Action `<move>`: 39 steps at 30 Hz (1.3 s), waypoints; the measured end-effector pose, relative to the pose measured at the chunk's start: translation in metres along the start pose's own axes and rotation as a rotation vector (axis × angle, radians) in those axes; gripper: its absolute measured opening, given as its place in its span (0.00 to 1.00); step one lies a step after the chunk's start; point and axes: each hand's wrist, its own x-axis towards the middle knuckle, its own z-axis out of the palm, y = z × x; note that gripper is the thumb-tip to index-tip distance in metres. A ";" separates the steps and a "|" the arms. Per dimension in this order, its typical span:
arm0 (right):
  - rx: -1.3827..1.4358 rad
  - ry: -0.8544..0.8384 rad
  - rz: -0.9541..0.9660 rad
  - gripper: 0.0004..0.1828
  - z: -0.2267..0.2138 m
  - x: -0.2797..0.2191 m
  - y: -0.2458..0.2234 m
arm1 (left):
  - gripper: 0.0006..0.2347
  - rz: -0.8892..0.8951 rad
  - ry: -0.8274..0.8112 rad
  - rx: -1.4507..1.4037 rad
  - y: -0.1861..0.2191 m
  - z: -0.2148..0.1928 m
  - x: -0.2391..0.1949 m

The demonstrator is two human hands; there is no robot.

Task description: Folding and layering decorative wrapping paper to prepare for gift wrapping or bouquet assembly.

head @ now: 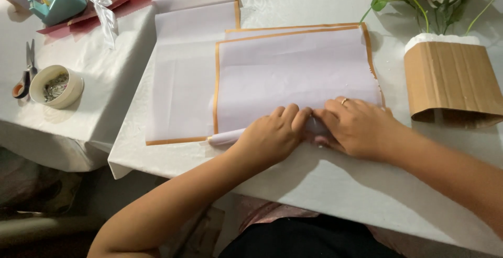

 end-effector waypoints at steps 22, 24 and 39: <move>-0.316 0.254 0.050 0.16 0.004 0.000 -0.016 | 0.07 0.179 0.144 0.333 -0.011 -0.002 0.002; -0.309 0.238 0.054 0.19 0.010 -0.004 -0.015 | 0.10 0.184 0.096 0.286 -0.016 0.006 0.000; -0.277 0.305 0.101 0.11 0.005 0.002 -0.015 | 0.02 0.224 0.319 0.393 -0.014 0.001 0.013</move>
